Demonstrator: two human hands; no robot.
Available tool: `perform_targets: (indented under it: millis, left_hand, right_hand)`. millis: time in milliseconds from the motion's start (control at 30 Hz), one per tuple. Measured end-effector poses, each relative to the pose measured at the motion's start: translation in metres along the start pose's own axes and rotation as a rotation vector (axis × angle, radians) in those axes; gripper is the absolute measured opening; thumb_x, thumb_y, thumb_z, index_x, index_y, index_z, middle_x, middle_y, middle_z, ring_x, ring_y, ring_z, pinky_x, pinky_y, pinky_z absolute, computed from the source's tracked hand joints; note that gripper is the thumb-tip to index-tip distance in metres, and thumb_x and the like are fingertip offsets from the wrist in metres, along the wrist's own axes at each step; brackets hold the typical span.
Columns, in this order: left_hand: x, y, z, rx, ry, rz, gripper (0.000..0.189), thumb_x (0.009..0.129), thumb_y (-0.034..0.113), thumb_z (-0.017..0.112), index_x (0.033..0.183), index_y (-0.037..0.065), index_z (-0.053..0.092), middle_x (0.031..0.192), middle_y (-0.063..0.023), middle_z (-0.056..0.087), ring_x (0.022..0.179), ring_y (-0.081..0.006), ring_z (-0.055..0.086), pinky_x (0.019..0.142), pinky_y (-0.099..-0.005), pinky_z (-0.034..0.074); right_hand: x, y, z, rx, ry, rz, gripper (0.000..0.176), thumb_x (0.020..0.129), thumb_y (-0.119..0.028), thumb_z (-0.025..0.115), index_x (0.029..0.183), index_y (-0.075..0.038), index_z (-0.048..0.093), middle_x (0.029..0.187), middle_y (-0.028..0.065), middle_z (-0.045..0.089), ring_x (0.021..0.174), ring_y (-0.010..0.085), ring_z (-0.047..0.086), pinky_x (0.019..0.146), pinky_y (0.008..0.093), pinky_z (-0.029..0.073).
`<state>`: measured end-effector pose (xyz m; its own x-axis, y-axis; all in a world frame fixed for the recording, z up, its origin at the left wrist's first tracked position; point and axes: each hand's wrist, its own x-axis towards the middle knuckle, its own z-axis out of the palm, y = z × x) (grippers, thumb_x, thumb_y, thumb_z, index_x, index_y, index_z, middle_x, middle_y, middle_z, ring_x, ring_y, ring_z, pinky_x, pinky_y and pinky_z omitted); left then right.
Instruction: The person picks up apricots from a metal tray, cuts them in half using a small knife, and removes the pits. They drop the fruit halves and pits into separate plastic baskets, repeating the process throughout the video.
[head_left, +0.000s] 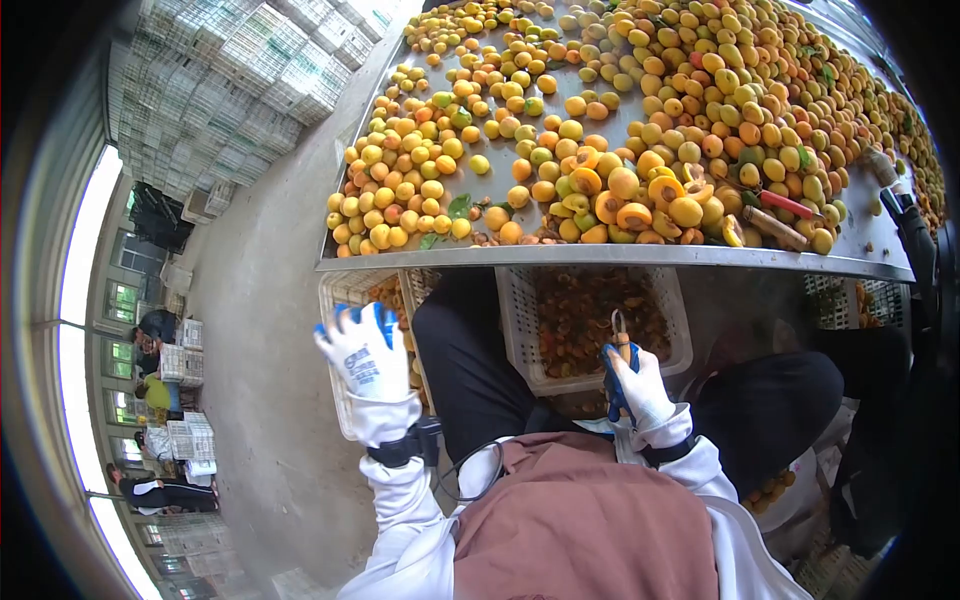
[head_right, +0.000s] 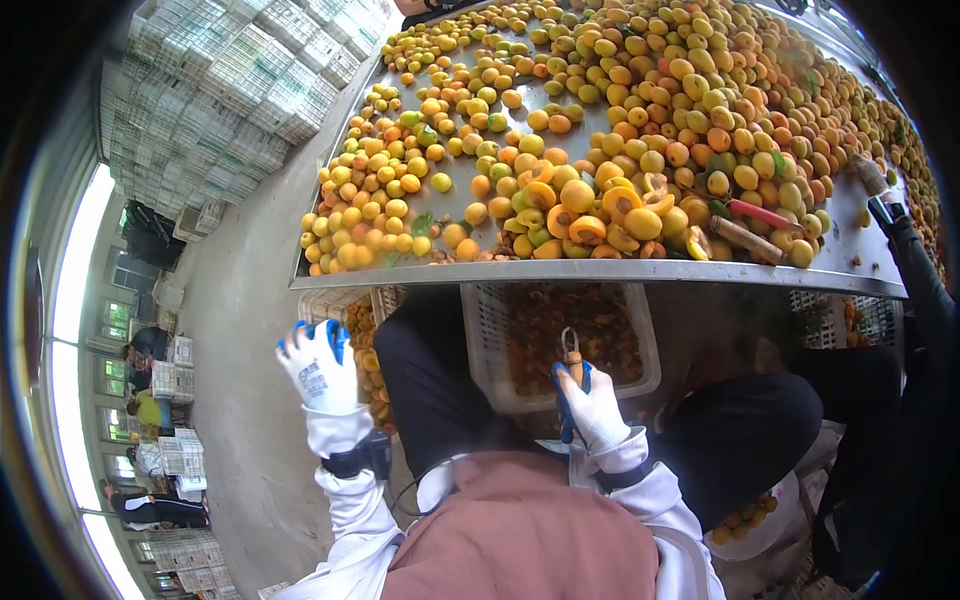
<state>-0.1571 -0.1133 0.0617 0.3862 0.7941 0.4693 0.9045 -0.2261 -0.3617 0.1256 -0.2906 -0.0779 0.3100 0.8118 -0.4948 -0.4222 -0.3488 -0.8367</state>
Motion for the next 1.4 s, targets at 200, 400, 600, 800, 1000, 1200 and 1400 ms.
perform_targets:
  millis: [200,400,600,800,1000,1200,1400]
  left_hand:
    - [0.065,0.041,0.004,-0.391,0.098,0.178,0.044,0.077,0.025,0.081,0.116,0.013,0.066,0.117,-0.0111,0.064,0.117,-0.0332,0.055,0.101,-0.0482,0.038]
    - [0.144,0.157,0.060,-0.753,-0.166,0.414,0.049,0.088,0.041,0.070,0.129,0.014,0.061,0.118,-0.0123,0.065,0.112,-0.0343,0.057,0.098,-0.0451,0.041]
    - [0.162,0.238,0.060,-0.518,-0.201,0.514,0.057,0.089,0.042,0.066,0.137,0.013,0.053,0.123,-0.0128,0.063,0.116,-0.0306,0.059,0.098,-0.0461,0.043]
    - [0.159,0.241,0.056,-0.481,-0.228,0.451,0.049,0.087,0.029,0.071,0.130,0.010,0.056,0.117,-0.0145,0.064,0.110,-0.0306,0.063,0.090,-0.0433,0.050]
    - [0.094,0.176,0.004,-2.347,-0.669,-0.388,0.024,0.098,0.024,0.063,0.112,0.004,0.060,0.088,-0.0079,0.065,0.070,-0.0182,0.064,0.063,-0.0323,0.052]
    - [0.006,0.165,0.027,-2.610,-0.974,-0.800,0.022,0.100,0.019,0.057,0.117,0.006,0.061,0.099,-0.0131,0.068,0.075,-0.0231,0.068,0.069,-0.0390,0.059]
    - [-0.029,0.180,0.030,-2.644,-1.062,-0.889,0.041,0.104,0.039,0.052,0.126,0.006,0.059,0.101,-0.0133,0.067,0.080,-0.0276,0.069,0.079,-0.0427,0.059]
  right_hand:
    - [-0.001,-0.008,0.012,-0.108,-0.103,-0.017,0.022,0.098,-0.025,0.064,0.090,-0.005,0.059,0.062,-0.0007,0.053,0.049,0.0087,0.050,0.045,0.0266,0.041]
    - [0.000,-0.002,0.006,-0.141,-0.049,-0.056,0.023,0.097,-0.025,0.065,0.096,-0.003,0.062,0.066,0.0007,0.057,0.055,0.0090,0.052,0.050,0.0268,0.042]
    - [0.003,0.005,0.000,-0.164,-0.051,-0.064,0.024,0.097,-0.026,0.065,0.094,-0.002,0.062,0.065,0.0011,0.056,0.056,0.0088,0.052,0.052,0.0279,0.042]
    - [0.002,0.001,0.003,-0.240,-0.036,-0.093,0.023,0.096,-0.022,0.066,0.098,0.000,0.064,0.067,0.0035,0.059,0.059,0.0110,0.054,0.056,0.0300,0.044]
    - [-0.001,-0.001,0.006,-0.210,0.034,-0.246,0.021,0.095,-0.017,0.066,0.103,0.002,0.064,0.072,0.0045,0.062,0.065,0.0110,0.055,0.060,0.0304,0.046]
    - [-0.012,-0.001,0.012,-0.218,0.028,-0.284,0.023,0.096,-0.012,0.062,0.115,0.002,0.061,0.081,0.0065,0.063,0.074,0.0128,0.058,0.071,0.0295,0.049]
    - [-0.022,-0.018,0.025,-0.331,-0.240,-0.269,0.023,0.098,-0.015,0.059,0.113,0.002,0.061,0.083,0.0104,0.066,0.077,0.0174,0.064,0.073,0.0323,0.051]
